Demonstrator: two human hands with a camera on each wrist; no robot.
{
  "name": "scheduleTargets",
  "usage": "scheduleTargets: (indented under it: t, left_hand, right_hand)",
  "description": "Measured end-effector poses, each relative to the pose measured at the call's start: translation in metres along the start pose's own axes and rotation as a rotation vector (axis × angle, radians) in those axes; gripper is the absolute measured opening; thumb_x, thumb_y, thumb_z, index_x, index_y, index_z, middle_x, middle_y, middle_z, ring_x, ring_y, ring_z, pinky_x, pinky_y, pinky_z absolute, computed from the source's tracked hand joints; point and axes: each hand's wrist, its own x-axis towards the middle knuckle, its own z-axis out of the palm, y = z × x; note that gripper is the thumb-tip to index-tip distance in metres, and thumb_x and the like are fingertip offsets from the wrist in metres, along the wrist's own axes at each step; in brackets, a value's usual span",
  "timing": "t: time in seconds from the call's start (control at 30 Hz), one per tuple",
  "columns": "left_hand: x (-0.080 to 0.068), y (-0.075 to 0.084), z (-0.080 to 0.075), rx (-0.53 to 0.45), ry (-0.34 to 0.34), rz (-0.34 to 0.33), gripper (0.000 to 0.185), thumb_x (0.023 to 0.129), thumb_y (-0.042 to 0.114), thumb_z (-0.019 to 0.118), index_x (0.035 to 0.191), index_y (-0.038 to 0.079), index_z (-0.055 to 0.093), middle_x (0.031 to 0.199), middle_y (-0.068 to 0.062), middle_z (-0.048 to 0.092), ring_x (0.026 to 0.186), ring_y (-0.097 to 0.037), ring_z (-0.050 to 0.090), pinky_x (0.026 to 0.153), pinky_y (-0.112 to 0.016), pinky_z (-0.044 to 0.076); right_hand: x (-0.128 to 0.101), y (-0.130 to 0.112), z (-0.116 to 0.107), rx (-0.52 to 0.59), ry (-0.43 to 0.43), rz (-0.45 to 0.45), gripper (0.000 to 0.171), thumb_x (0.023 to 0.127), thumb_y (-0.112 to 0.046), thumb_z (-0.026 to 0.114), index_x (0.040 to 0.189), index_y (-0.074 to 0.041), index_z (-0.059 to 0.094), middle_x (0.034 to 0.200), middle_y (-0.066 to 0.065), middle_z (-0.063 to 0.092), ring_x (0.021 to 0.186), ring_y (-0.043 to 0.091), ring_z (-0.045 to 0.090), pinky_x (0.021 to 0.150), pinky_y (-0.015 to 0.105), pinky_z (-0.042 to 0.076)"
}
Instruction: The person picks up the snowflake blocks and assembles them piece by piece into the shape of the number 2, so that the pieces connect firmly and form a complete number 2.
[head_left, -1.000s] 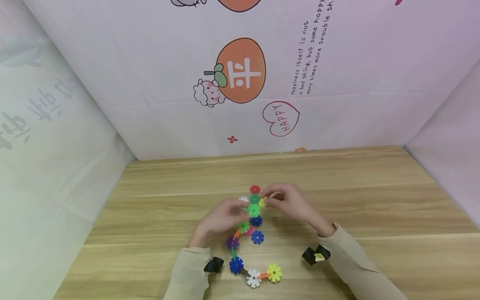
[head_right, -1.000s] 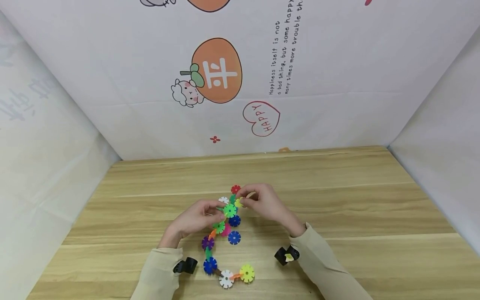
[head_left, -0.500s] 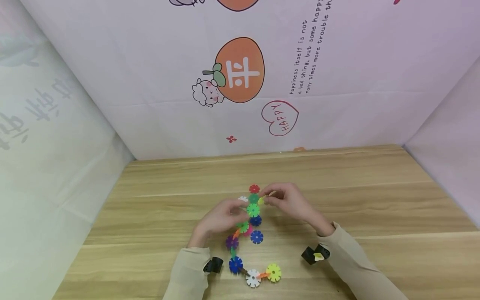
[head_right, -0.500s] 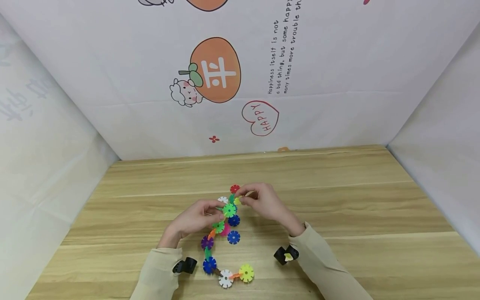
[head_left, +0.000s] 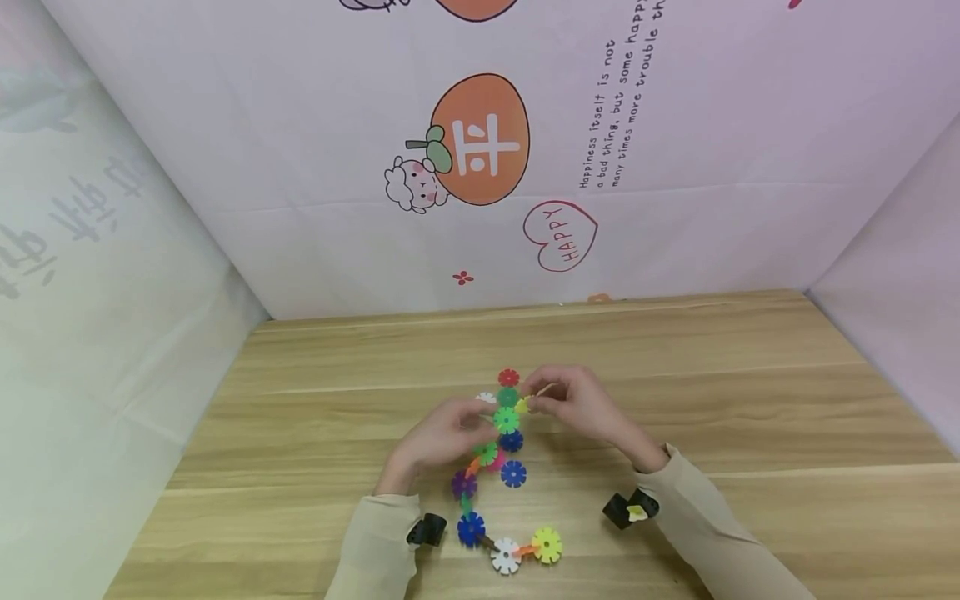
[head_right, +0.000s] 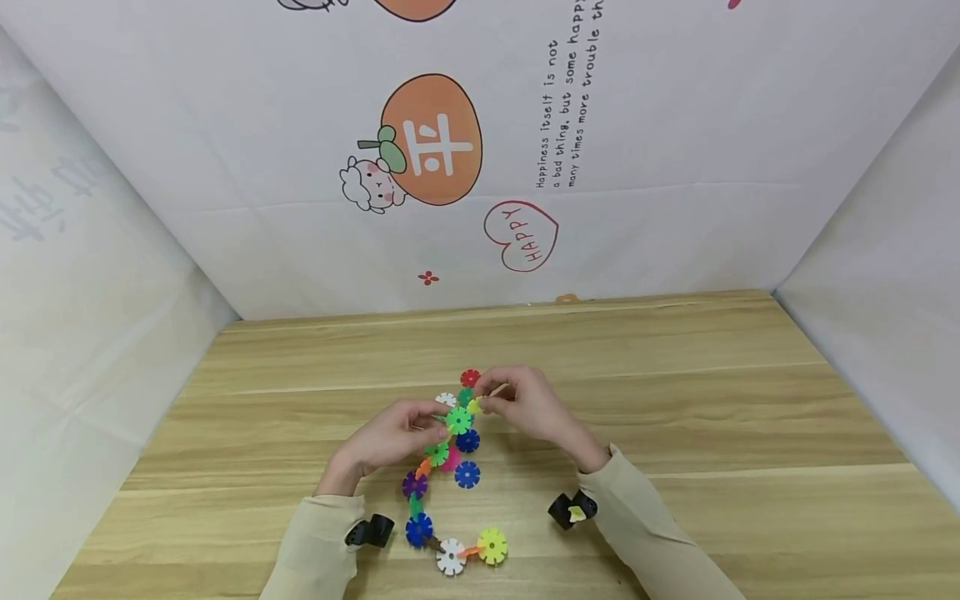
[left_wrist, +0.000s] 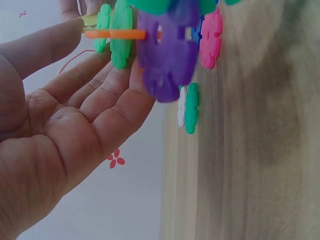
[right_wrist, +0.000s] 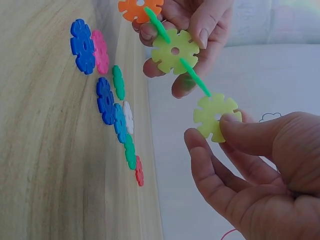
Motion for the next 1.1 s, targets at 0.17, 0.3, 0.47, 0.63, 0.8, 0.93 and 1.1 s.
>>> scheduleTargets:
  t: [0.17, 0.3, 0.47, 0.63, 0.8, 0.93, 1.1]
  left_hand:
    - [0.0003, -0.0005, 0.0006, 0.015, -0.012, 0.009, 0.041, 0.095, 0.021, 0.060, 0.130, 0.000, 0.056, 0.118, -0.013, 0.064, 0.101, -0.025, 0.063, 0.084, -0.038, 0.053]
    - [0.0001, -0.0008, 0.0012, 0.001, -0.029, -0.007, 0.042, 0.095, 0.022, 0.060, 0.131, 0.000, 0.055, 0.117, -0.012, 0.064, 0.102, -0.024, 0.063, 0.084, -0.037, 0.054]
    - [0.0008, -0.0006, 0.0020, -0.020, -0.044, -0.024, 0.042, 0.095, 0.023, 0.060, 0.131, 0.003, 0.056, 0.120, -0.010, 0.063, 0.103, -0.022, 0.062, 0.085, -0.036, 0.053]
    - [0.0020, 0.0001, 0.0037, -0.041, -0.050, -0.037, 0.042, 0.095, 0.025, 0.060, 0.131, 0.003, 0.056, 0.120, -0.009, 0.064, 0.102, -0.021, 0.064, 0.085, -0.037, 0.053]
    - [0.0041, -0.0001, 0.0064, -0.060, -0.048, -0.037, 0.039, 0.095, 0.024, 0.060, 0.128, 0.002, 0.058, 0.115, -0.008, 0.066, 0.096, -0.018, 0.066, 0.084, -0.035, 0.054]
    - [0.0056, 0.0012, 0.0079, -0.058, -0.042, -0.016, 0.031, 0.095, 0.021, 0.060, 0.121, 0.003, 0.063, 0.100, -0.007, 0.070, 0.075, -0.017, 0.066, 0.068, -0.027, 0.053]
    - [0.0057, 0.0036, 0.0092, -0.067, -0.038, -0.009, 0.025, 0.096, 0.016, 0.059, 0.117, 0.005, 0.066, 0.086, -0.010, 0.069, 0.059, -0.022, 0.058, 0.053, -0.023, 0.046]
  right_hand:
    - [0.0004, -0.0006, -0.0008, -0.001, -0.016, -0.015, 0.011, 0.088, 0.003, 0.065, 0.097, -0.001, 0.070, 0.099, 0.010, 0.070, 0.084, 0.022, 0.067, 0.072, 0.026, 0.057]
    - [0.0003, 0.0002, -0.0007, -0.017, -0.011, -0.041, 0.012, 0.087, 0.004, 0.066, 0.095, -0.002, 0.071, 0.097, 0.008, 0.071, 0.084, 0.020, 0.068, 0.072, 0.026, 0.057]
    - [0.0004, 0.0015, -0.0002, -0.027, -0.015, -0.072, 0.013, 0.086, 0.005, 0.066, 0.093, -0.004, 0.072, 0.095, 0.006, 0.071, 0.085, 0.019, 0.068, 0.074, 0.026, 0.057]
    - [0.0003, 0.0023, -0.0008, -0.028, -0.020, -0.080, 0.014, 0.086, 0.005, 0.066, 0.093, -0.006, 0.072, 0.095, 0.005, 0.071, 0.084, 0.016, 0.067, 0.073, 0.026, 0.057]
    - [-0.0003, 0.0028, -0.0022, -0.033, -0.016, -0.081, 0.013, 0.087, 0.003, 0.066, 0.095, -0.005, 0.073, 0.094, 0.005, 0.072, 0.083, 0.014, 0.067, 0.072, 0.025, 0.057]
    - [-0.0003, 0.0024, -0.0013, -0.051, -0.005, -0.074, 0.013, 0.086, 0.003, 0.067, 0.096, -0.001, 0.073, 0.095, 0.007, 0.072, 0.085, 0.015, 0.068, 0.074, 0.023, 0.056]
    - [0.0009, 0.0039, 0.0035, -0.075, 0.013, -0.118, 0.014, 0.084, 0.006, 0.068, 0.095, 0.000, 0.074, 0.095, 0.011, 0.073, 0.085, 0.018, 0.069, 0.073, 0.023, 0.056]
